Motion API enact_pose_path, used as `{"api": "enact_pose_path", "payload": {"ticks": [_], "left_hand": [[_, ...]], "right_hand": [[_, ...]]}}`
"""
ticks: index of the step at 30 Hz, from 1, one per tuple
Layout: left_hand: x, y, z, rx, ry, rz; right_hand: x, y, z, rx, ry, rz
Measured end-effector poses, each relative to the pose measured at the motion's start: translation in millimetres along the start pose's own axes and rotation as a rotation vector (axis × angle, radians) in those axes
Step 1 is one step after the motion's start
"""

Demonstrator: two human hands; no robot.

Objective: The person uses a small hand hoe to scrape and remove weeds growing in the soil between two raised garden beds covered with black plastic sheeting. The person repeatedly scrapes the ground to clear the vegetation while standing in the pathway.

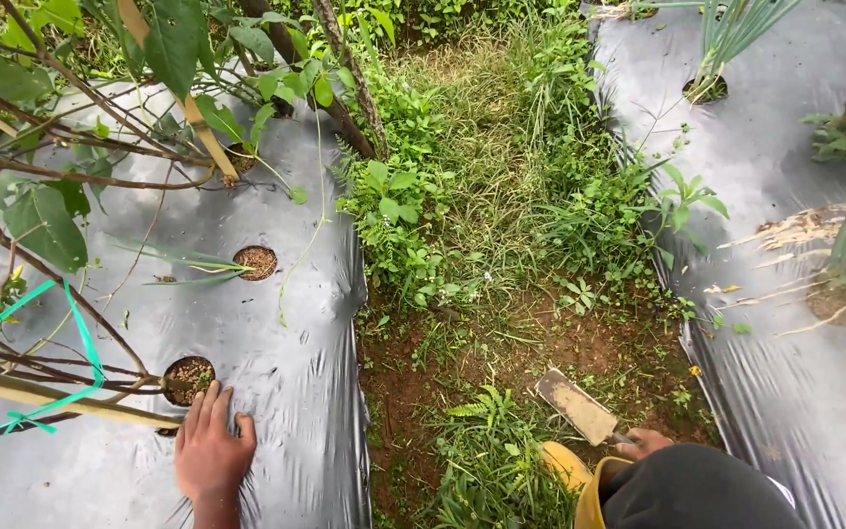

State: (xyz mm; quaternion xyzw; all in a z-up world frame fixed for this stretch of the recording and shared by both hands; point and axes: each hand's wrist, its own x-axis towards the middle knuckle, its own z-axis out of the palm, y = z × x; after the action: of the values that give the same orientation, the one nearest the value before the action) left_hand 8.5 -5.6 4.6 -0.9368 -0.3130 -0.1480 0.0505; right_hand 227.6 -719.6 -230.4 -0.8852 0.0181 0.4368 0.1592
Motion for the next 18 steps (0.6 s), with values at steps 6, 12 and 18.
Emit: {"api": "enact_pose_path", "payload": {"ticks": [6,12,18], "left_hand": [[-4.0,1.3,2.9,0.045,0.246,0.111],[-0.2,0.8,-1.6,0.015,0.021,0.025],[-0.5,1.8,-4.1,-0.008,-0.014,0.017]], "right_hand": [[-48.4,-19.1,-48.6,-0.061,0.058,-0.009],[-89.5,-84.0,-78.4,-0.020,0.197,-0.138],[-132.7,-138.6,-71.0,-0.088,-0.092,-0.052]]}}
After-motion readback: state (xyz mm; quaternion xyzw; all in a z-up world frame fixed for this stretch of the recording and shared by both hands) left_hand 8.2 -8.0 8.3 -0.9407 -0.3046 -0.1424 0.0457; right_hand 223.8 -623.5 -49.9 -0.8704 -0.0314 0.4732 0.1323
